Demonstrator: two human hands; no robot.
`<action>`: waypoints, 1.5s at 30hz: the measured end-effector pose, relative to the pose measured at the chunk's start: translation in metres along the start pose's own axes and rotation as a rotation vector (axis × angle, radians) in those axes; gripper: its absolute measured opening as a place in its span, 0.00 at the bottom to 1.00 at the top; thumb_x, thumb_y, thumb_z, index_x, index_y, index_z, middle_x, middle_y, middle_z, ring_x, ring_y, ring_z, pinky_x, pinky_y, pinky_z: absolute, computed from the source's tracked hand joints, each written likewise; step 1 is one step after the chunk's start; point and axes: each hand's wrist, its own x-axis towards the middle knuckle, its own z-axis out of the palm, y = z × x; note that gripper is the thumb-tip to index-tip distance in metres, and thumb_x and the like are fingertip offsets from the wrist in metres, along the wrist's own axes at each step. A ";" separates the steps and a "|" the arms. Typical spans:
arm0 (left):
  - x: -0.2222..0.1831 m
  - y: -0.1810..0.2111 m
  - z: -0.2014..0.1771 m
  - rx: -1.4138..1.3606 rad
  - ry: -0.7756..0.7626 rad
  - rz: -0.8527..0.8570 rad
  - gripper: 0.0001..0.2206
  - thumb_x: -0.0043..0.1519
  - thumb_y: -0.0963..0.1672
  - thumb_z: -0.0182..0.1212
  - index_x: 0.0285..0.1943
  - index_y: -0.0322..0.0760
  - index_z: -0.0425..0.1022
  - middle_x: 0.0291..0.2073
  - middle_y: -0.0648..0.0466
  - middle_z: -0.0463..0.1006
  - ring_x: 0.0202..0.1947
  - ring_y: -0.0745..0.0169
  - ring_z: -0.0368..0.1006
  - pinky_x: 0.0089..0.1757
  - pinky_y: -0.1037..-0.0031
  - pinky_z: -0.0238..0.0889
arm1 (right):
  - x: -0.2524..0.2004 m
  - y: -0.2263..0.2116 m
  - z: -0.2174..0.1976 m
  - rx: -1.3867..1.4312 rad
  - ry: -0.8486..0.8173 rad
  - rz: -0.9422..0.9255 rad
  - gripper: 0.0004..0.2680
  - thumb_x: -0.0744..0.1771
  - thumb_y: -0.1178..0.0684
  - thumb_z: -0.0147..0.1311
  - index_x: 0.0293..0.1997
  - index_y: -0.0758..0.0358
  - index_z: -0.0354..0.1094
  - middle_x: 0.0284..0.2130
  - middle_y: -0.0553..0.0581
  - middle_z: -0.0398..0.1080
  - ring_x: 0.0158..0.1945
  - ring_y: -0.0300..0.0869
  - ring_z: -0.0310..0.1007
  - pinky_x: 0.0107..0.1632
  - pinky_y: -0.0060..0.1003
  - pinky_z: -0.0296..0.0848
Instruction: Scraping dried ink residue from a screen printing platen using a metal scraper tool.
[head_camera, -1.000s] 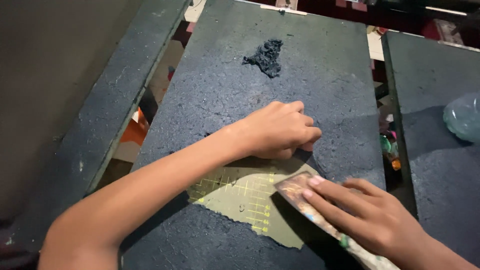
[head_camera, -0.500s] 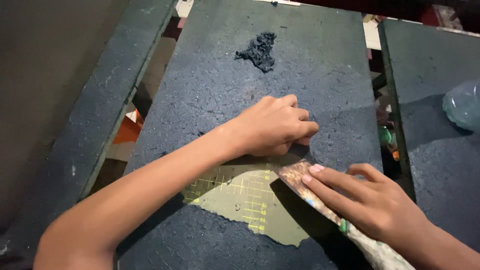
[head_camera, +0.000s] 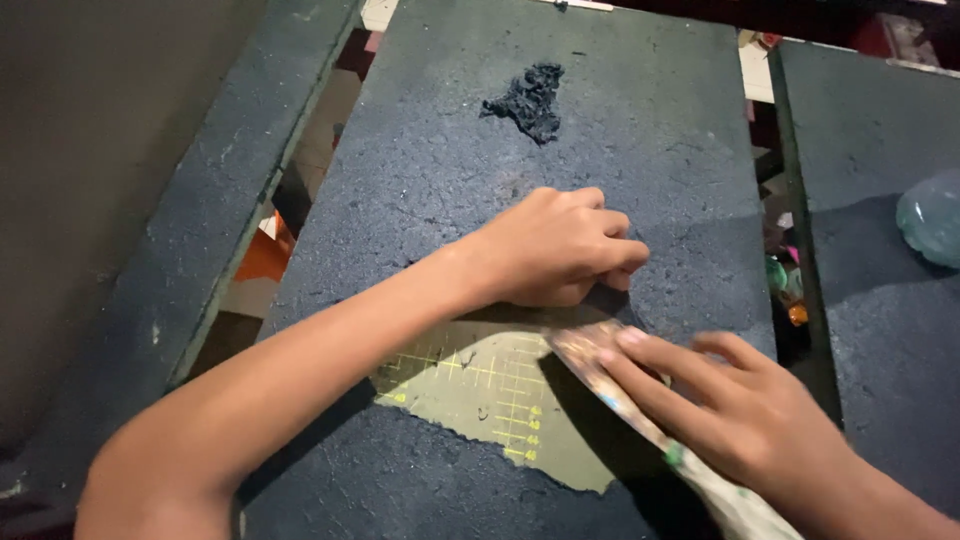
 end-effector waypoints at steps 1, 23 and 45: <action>0.001 -0.003 -0.001 -0.029 -0.002 0.017 0.02 0.62 0.45 0.59 0.38 0.48 0.72 0.31 0.56 0.76 0.31 0.46 0.70 0.19 0.55 0.59 | -0.011 0.000 -0.005 -0.029 -0.086 0.046 0.21 0.68 0.55 0.47 0.72 0.56 0.57 0.64 0.54 0.66 0.63 0.42 0.68 0.48 0.45 0.69; 0.004 -0.013 -0.040 -0.488 0.239 -0.182 0.32 0.71 0.59 0.25 0.59 0.37 0.72 0.43 0.54 0.77 0.42 0.58 0.78 0.40 0.67 0.68 | -0.043 0.027 0.024 0.293 0.437 0.602 0.21 0.68 0.59 0.59 0.70 0.63 0.59 0.37 0.54 0.73 0.33 0.37 0.72 0.46 0.29 0.73; 0.008 0.047 0.003 -0.023 0.138 0.086 0.05 0.62 0.44 0.63 0.37 0.45 0.71 0.33 0.58 0.71 0.39 0.55 0.71 0.43 0.66 0.66 | -0.035 0.037 0.021 0.774 0.745 0.740 0.17 0.66 0.49 0.57 0.55 0.70 0.62 0.52 0.66 0.65 0.55 0.50 0.68 0.61 0.45 0.66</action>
